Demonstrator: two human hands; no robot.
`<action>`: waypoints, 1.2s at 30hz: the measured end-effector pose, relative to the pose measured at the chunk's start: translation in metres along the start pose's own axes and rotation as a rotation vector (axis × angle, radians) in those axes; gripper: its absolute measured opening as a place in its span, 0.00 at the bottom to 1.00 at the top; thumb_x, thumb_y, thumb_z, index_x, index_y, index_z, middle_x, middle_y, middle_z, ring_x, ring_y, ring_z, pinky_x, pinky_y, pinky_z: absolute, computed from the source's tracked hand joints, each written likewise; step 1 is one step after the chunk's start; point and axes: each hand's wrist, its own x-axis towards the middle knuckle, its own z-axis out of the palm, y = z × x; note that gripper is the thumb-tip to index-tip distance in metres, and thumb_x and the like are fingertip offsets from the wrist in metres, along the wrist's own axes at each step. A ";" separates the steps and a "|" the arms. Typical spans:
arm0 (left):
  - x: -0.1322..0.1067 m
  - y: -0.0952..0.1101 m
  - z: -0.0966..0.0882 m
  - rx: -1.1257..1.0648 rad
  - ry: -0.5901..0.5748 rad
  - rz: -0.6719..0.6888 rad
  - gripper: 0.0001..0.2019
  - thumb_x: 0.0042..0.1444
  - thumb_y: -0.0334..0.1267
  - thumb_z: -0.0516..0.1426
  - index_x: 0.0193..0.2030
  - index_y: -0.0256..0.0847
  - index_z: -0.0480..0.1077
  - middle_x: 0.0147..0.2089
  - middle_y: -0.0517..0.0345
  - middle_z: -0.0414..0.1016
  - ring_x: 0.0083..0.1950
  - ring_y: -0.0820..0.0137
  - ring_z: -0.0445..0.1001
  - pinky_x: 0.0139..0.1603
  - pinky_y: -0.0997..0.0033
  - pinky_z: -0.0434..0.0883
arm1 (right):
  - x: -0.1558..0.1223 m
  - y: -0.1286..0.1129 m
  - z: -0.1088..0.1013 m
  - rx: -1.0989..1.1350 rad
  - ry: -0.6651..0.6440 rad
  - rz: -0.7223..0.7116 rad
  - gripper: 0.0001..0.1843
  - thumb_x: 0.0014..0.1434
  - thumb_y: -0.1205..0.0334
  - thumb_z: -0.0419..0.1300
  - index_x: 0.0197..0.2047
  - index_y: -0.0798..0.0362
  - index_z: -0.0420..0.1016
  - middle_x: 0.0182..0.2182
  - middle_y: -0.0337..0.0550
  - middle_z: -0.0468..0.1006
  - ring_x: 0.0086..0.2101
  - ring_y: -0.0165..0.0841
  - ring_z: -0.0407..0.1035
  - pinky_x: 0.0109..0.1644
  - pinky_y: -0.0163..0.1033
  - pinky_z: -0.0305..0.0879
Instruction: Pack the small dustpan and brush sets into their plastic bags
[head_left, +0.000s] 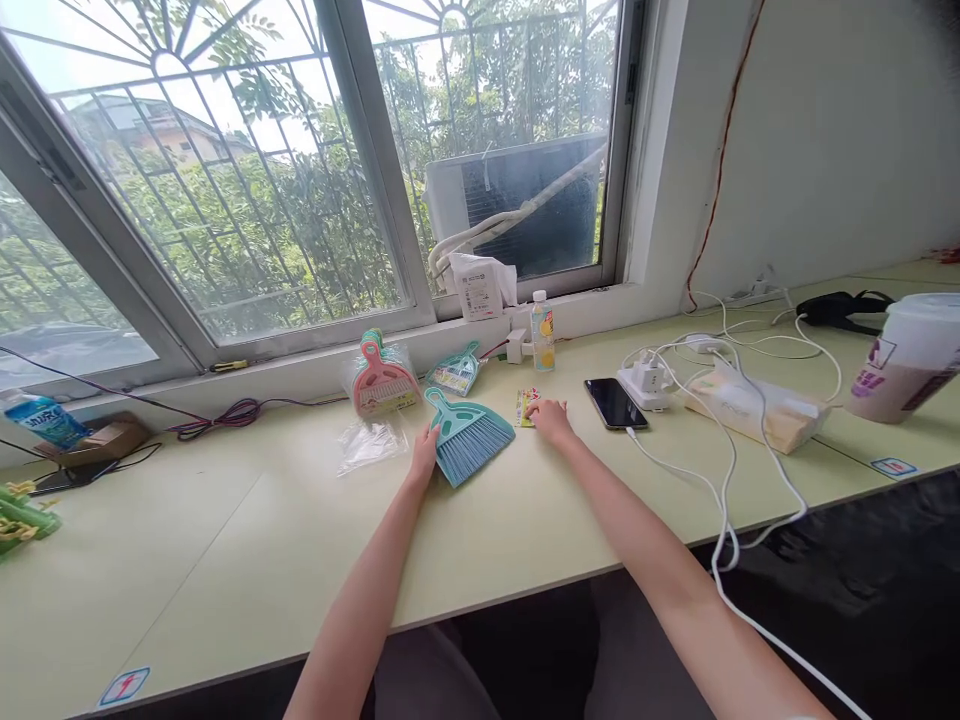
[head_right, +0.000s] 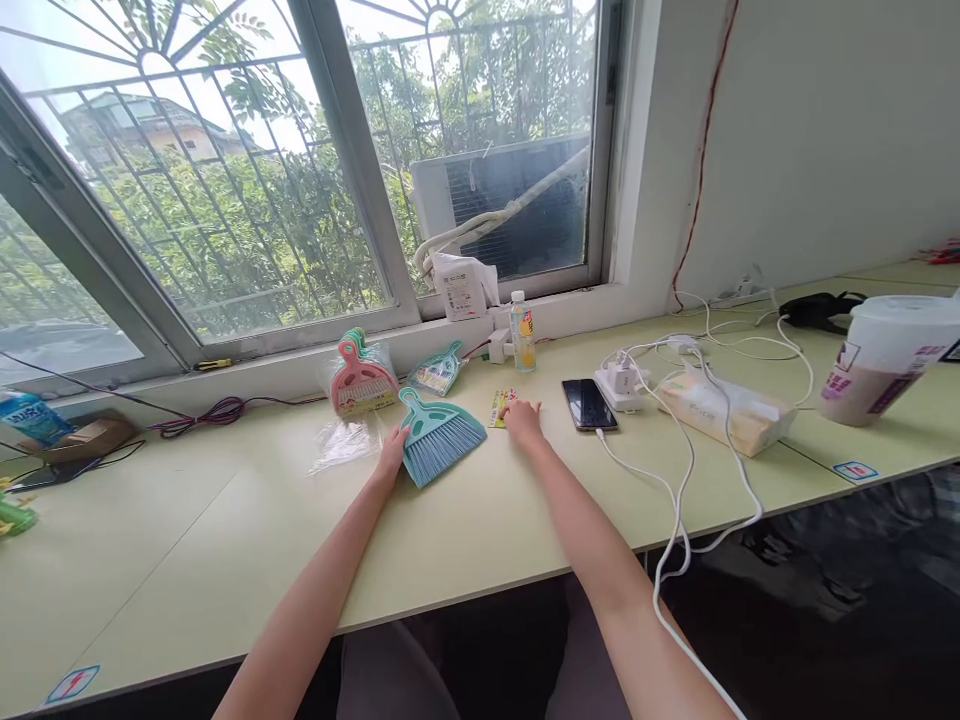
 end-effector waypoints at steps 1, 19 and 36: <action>0.000 0.001 0.000 0.000 -0.004 0.001 0.13 0.53 0.43 0.54 0.39 0.36 0.73 0.37 0.52 0.77 0.42 0.63 0.74 0.48 0.64 0.69 | 0.001 0.001 -0.002 -0.008 0.010 0.031 0.23 0.54 0.76 0.47 0.32 0.48 0.82 0.42 0.42 0.83 0.49 0.37 0.72 0.68 0.59 0.33; -0.077 0.045 0.026 0.779 0.006 0.696 0.24 0.66 0.42 0.47 0.66 0.39 0.62 0.48 0.46 0.78 0.40 0.66 0.77 0.40 0.71 0.67 | -0.063 -0.082 0.014 0.390 0.369 -0.555 0.12 0.62 0.51 0.58 0.39 0.51 0.73 0.37 0.45 0.78 0.41 0.38 0.71 0.48 0.43 0.61; -0.058 0.032 0.026 0.429 -0.099 0.532 0.26 0.66 0.51 0.45 0.64 0.39 0.65 0.32 0.57 0.75 0.29 0.71 0.69 0.33 0.73 0.65 | -0.043 -0.080 -0.001 0.515 0.169 -0.472 0.18 0.51 0.43 0.62 0.27 0.51 0.73 0.30 0.42 0.70 0.39 0.38 0.64 0.47 0.44 0.61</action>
